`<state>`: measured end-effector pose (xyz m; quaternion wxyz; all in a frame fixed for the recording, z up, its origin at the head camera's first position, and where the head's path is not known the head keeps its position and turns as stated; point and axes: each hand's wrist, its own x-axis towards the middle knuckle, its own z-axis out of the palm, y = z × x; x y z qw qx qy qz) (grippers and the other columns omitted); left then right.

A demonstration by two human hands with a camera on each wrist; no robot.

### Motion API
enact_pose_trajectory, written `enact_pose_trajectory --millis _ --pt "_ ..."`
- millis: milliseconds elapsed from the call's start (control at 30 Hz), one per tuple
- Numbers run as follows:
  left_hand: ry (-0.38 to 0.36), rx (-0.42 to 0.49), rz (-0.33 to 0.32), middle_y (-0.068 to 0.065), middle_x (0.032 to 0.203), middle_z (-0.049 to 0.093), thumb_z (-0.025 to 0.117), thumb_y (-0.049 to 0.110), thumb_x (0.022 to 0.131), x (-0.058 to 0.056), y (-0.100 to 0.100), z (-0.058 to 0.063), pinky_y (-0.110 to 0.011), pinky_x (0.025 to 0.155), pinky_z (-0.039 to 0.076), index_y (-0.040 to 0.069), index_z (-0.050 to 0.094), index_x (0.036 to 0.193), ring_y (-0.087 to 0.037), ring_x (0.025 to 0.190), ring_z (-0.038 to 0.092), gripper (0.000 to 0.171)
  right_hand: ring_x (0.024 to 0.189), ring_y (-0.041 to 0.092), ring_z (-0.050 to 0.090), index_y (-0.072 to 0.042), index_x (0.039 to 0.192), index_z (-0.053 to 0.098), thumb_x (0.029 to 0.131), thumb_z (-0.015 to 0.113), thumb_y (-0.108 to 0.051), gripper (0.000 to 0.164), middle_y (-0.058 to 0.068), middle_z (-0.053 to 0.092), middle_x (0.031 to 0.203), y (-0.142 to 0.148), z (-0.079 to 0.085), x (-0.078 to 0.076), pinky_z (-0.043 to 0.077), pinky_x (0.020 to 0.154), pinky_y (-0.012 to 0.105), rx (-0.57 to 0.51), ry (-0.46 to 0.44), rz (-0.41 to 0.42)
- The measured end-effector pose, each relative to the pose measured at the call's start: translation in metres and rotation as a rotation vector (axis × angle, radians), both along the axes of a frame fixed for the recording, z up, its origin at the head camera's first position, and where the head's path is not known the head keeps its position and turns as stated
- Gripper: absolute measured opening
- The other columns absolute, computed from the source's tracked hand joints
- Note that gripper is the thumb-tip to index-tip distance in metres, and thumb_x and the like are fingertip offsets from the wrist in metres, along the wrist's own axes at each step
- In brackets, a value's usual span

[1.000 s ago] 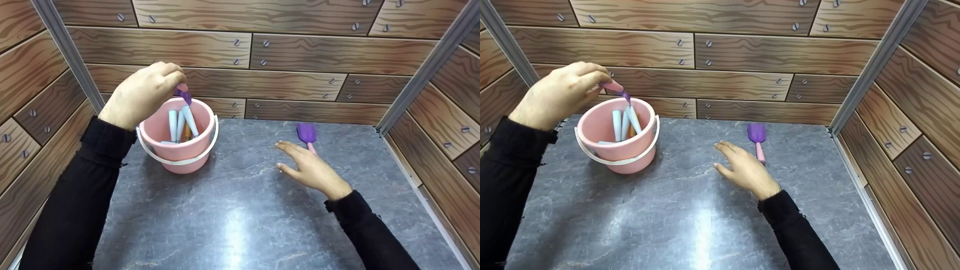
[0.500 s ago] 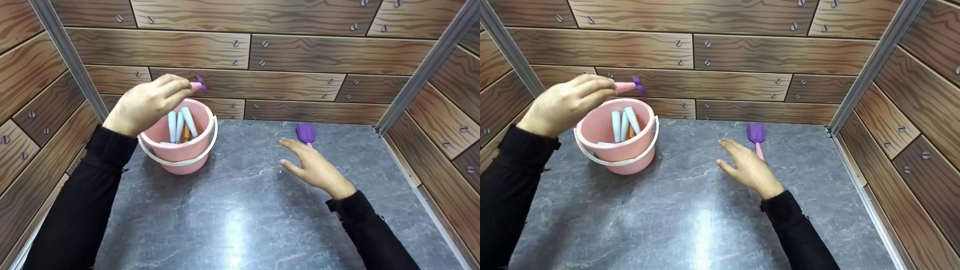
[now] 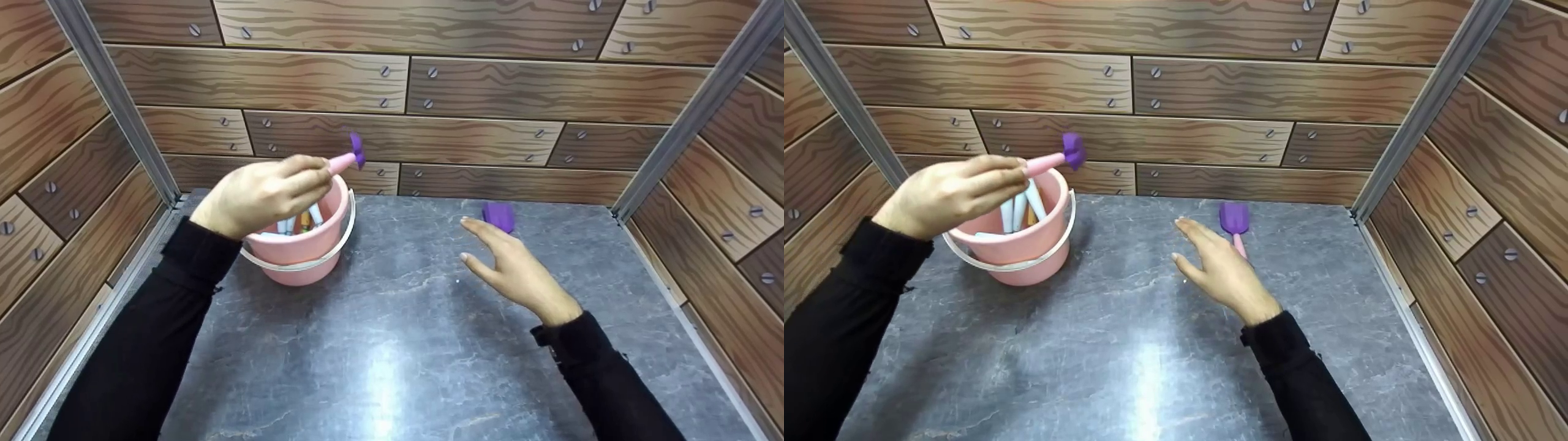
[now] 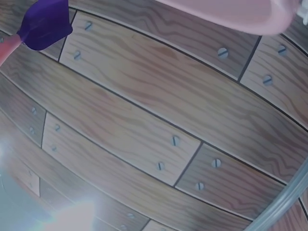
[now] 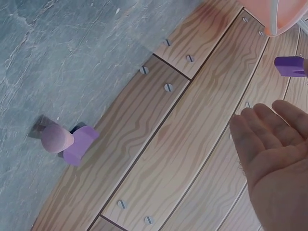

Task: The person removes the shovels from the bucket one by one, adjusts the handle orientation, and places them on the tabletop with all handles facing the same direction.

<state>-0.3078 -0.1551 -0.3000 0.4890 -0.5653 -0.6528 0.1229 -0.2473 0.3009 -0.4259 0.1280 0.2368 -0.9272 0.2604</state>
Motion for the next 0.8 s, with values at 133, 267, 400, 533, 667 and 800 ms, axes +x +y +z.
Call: enact_pose_trajectory --millis 133,267,400,533,667,800 --pt "0.034 -0.014 -0.032 -0.008 0.126 0.084 0.077 -0.002 0.101 -0.001 0.009 -0.007 -0.034 0.104 0.072 0.005 0.086 0.124 -0.026 0.120 0.080 0.026 0.163 0.046 0.060 0.000 0.169 0.059 0.112 0.080 -0.016 0.062 0.023 0.064 0.172 -0.001 0.000 0.001 0.047 0.140 0.064 -0.035 0.060 0.009" --pt "0.129 -0.043 -0.028 -0.005 0.125 0.083 0.075 0.001 0.103 0.000 0.019 -0.014 -0.026 0.099 0.070 0.009 0.086 0.120 -0.023 0.119 0.078 0.022 0.160 0.045 0.063 -0.001 0.168 0.061 0.111 0.081 -0.014 0.061 0.022 0.066 0.170 -0.004 0.000 0.002 0.050 0.138 0.064 -0.049 0.108 0.019" --pt "0.139 -0.028 -0.035 -0.001 0.126 0.083 0.075 0.000 0.100 0.002 0.026 -0.025 -0.024 0.077 0.068 0.013 0.085 0.119 -0.021 0.117 0.077 0.026 0.158 0.044 0.065 0.000 0.166 0.062 0.111 0.082 -0.012 0.060 0.022 0.068 0.168 -0.007 -0.001 0.002 0.052 0.136 0.062 -0.053 0.142 0.035" --pt "0.149 -0.050 -0.014 -0.001 0.127 0.082 0.074 0.001 0.105 0.007 0.035 -0.034 -0.026 0.082 0.071 0.011 0.085 0.124 -0.019 0.118 0.078 0.024 0.157 0.043 0.067 0.000 0.165 0.063 0.110 0.082 -0.011 0.059 0.021 0.069 0.167 -0.010 -0.001 0.002 0.055 0.134 0.059 -0.053 0.167 0.053" --pt "0.132 -0.080 -0.023 -0.001 0.130 0.081 0.071 0.004 0.109 0.011 0.045 -0.043 -0.025 0.088 0.072 0.009 0.083 0.127 -0.018 0.121 0.078 0.022 0.156 0.043 0.068 -0.001 0.165 0.064 0.109 0.083 -0.009 0.060 0.021 0.070 0.166 -0.012 -0.001 0.002 0.056 0.133 0.057 -0.057 0.181 0.063" --pt "0.134 -0.074 -0.062 0.002 0.131 0.082 0.074 0.005 0.108 0.012 0.055 -0.052 -0.025 0.084 0.072 0.012 0.084 0.125 -0.017 0.120 0.079 0.021 0.153 0.044 0.070 0.000 0.163 0.065 0.108 0.085 -0.008 0.059 0.022 0.071 0.164 -0.013 -0.002 0.002 0.057 0.132 0.057 -0.056 0.197 0.075"
